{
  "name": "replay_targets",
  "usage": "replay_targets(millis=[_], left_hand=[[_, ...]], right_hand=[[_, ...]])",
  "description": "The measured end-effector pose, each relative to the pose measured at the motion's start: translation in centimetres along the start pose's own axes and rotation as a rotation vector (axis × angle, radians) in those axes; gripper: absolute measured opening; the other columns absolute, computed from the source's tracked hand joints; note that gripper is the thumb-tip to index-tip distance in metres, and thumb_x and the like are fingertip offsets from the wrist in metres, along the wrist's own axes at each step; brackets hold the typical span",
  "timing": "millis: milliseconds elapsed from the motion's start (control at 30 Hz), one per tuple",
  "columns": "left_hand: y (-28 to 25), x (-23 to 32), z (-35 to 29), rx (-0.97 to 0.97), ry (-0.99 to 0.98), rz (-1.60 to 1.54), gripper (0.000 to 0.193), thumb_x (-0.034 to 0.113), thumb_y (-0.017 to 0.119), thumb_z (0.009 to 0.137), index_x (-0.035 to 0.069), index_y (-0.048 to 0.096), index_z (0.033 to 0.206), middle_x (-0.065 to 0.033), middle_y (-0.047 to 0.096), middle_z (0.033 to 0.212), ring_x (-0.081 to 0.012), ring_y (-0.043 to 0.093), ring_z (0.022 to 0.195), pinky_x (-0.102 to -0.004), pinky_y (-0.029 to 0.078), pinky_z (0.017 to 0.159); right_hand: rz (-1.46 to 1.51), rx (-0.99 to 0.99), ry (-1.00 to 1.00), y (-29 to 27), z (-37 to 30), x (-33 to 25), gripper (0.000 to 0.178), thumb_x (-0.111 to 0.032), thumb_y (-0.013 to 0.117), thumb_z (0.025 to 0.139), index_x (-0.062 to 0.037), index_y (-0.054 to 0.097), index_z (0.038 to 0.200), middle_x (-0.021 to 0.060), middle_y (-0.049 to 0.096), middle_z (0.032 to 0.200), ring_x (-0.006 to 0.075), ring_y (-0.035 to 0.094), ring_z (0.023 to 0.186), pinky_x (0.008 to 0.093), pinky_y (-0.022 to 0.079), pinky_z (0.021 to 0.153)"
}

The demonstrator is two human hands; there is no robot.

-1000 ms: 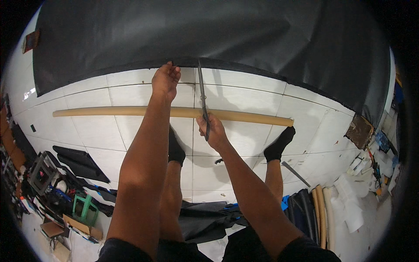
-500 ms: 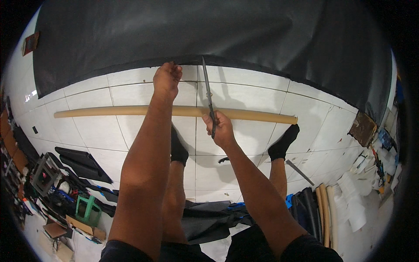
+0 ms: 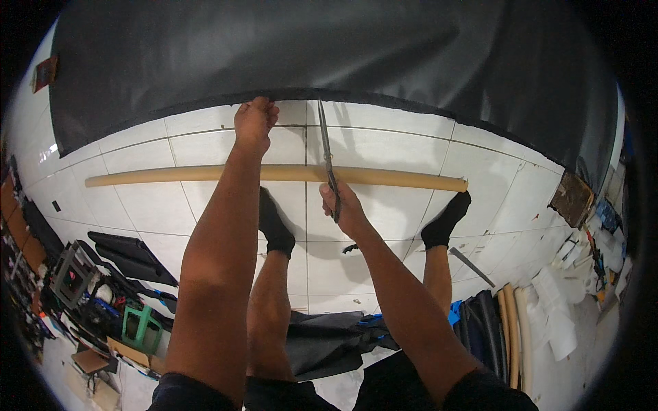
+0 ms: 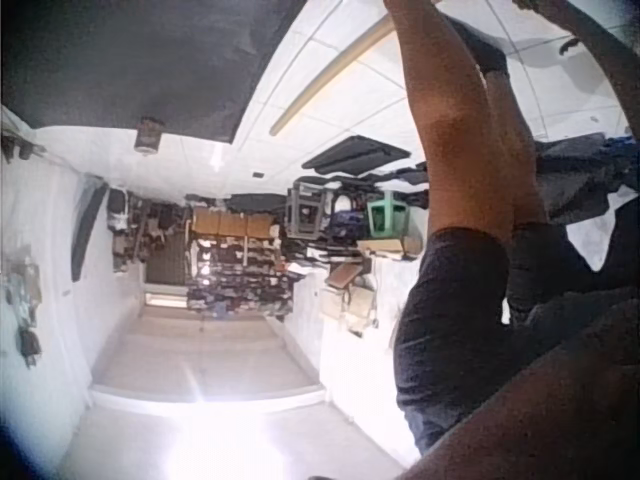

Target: The person spreads out a large black sheet on the floor and cuts through it using scissors. They then adjust the sheet, align it using a cardboard tube, and cut the fabric again with scissors.

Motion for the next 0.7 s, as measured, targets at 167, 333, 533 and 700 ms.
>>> replay_targets(millis=[167, 333, 533, 700], left_hand=[[2.4, -0.1, -1.0, 0.069, -0.226, -0.392, 0.008, 0.011, 0.058, 0.089, 0.006, 0.052, 0.092, -0.0062, 0.061, 0.082, -0.0152, 0.061, 0.071, -0.0264, 0.049, 0.061], [0.1, -0.1, -0.1, 0.036, -0.198, -0.392, 0.008, 0.011, 0.058, 0.089, 0.006, 0.052, 0.092, -0.0061, 0.061, 0.081, -0.0152, 0.061, 0.07, -0.0263, 0.049, 0.061], [1.5, 0.0, -0.6, 0.06, -0.203, -0.361, 0.007, 0.012, 0.058, 0.088, 0.007, 0.052, 0.089, -0.0059, 0.061, 0.079, -0.0148, 0.061, 0.068, -0.0259, 0.048, 0.059], [-0.2, -0.4, -0.2, 0.081, -0.155, -0.276, 0.008, 0.012, 0.057, 0.089, 0.005, 0.054, 0.09, -0.0061, 0.062, 0.08, -0.0134, 0.06, 0.068, -0.0242, 0.047, 0.059]], right_hand=[[-0.056, 0.046, -0.126, -1.3, 2.7, 0.4, 0.035, -0.038, 0.06, 0.094, -0.0074, 0.049, 0.08, -0.0009, 0.045, 0.061, 0.0096, 0.043, 0.058, 0.0286, 0.039, 0.053], [-0.072, 0.1, -0.044, 0.4, 2.1, -0.8, 0.039, -0.039, 0.066, 0.091, -0.0065, 0.05, 0.077, -0.0011, 0.047, 0.06, 0.0108, 0.046, 0.058, 0.0295, 0.04, 0.054], [-0.158, 0.135, -0.085, -0.8, 2.8, 0.6, 0.034, -0.034, 0.066, 0.092, -0.0099, 0.048, 0.077, -0.0031, 0.046, 0.062, 0.0066, 0.046, 0.052, 0.024, 0.041, 0.047], [-0.088, 0.121, -0.002, 0.0, 0.9, -0.1, 0.034, -0.035, 0.066, 0.091, -0.0067, 0.053, 0.078, -0.0003, 0.049, 0.06, 0.0113, 0.049, 0.054, 0.0283, 0.042, 0.051]])
Point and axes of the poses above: each hand's wrist, its own z-axis towards the middle knuckle, its own y-axis out of the palm, x = y × z, the point moved 4 cm from there along z, towards the middle knuckle
